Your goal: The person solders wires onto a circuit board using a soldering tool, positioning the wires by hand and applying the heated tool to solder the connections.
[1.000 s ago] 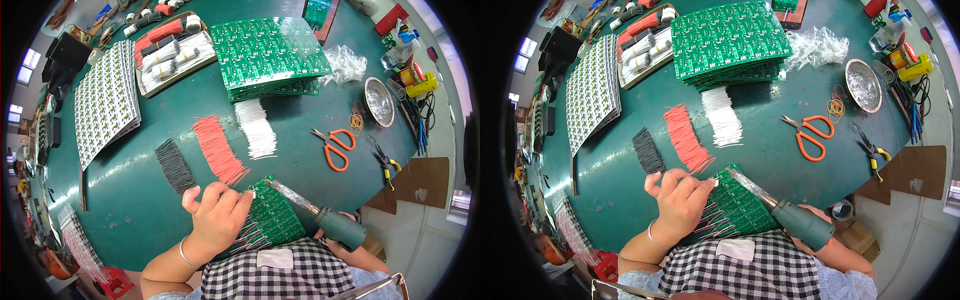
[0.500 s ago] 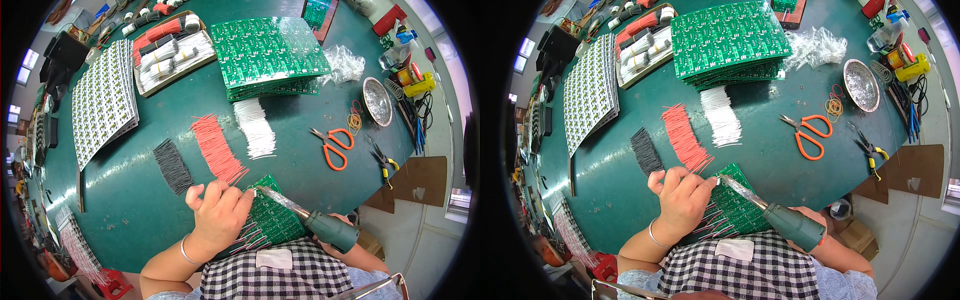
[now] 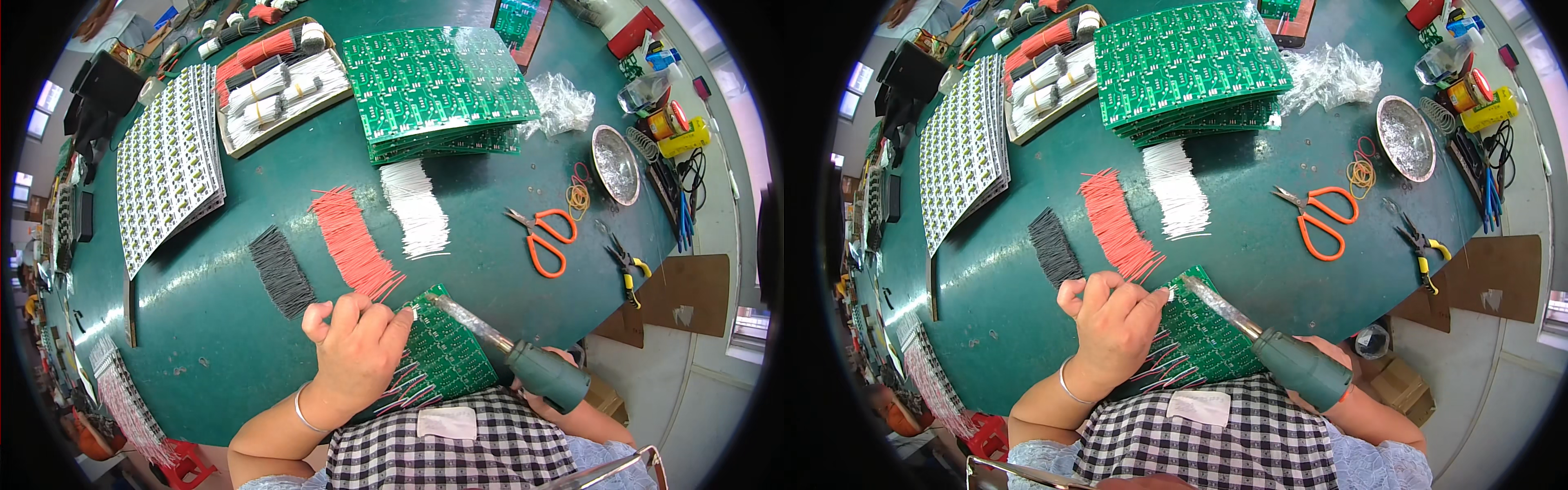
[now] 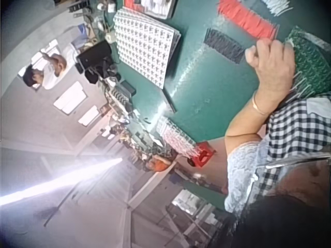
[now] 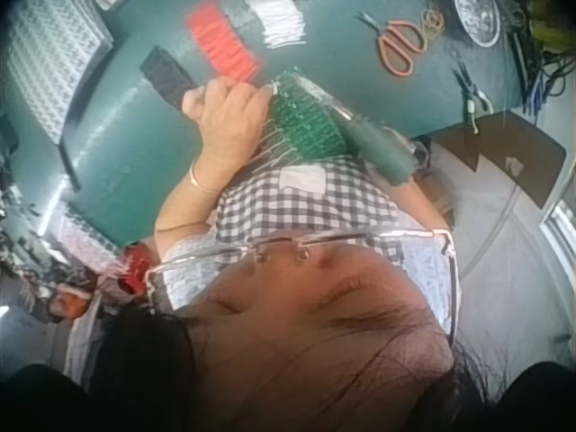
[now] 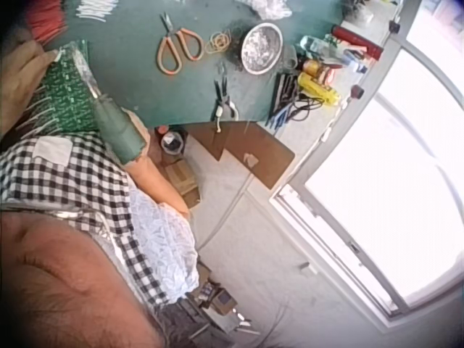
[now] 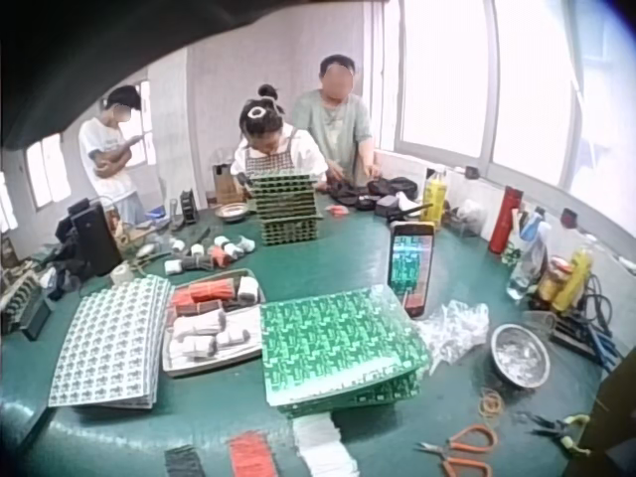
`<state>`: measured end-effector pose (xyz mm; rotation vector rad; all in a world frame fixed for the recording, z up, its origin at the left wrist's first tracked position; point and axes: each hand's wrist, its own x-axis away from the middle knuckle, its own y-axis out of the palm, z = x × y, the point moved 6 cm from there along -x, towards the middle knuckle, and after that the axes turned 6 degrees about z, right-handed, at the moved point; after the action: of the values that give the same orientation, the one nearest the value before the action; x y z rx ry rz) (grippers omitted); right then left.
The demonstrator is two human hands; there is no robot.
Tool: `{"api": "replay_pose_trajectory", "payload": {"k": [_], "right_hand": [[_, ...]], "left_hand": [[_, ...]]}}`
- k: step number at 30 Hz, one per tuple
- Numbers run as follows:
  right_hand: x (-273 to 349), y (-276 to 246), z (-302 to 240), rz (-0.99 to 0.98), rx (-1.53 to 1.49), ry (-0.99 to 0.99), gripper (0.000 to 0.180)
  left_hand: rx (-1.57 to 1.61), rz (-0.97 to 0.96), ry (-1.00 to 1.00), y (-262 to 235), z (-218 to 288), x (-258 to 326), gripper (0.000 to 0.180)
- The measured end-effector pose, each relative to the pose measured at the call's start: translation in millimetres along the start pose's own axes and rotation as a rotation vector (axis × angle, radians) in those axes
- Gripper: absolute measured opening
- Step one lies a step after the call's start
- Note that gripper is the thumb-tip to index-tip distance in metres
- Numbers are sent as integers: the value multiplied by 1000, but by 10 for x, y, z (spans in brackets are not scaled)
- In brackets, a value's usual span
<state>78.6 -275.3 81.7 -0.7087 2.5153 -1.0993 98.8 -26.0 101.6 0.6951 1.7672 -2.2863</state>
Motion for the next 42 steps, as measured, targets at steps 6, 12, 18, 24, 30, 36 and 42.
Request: {"api": "replay_pose_trajectory", "payload": {"k": [6, 12, 18, 24, 30, 36, 42], "right_hand": [[-57, -52, -44, 31, -45, 17, 28], [15, -88, 31, 13, -220, 161, 26], [94, -74, 8, 75, -64, -34, 37], [162, -47, 43, 29, -161, 28, 36], [144, -38, 9, -17, -82, -39, 36], [27, -95, -105, -8, -84, -73, 33], [38, -71, -64, 85, -411, 274, 17]], "left_hand": [[-13, 22, -2, -30, 28, -24, 7], [-30, 23, 14, -79, 37, -18, 12], [-19, 15, 37, -88, 139, 10, 11], [-13, -1, 44, -39, 133, 42, 11], [-1, -12, 49, -29, 143, 48, 14], [10, -13, 39, -20, 138, 52, 13], [7, -25, 41, -3, 146, 49, 12]]}}
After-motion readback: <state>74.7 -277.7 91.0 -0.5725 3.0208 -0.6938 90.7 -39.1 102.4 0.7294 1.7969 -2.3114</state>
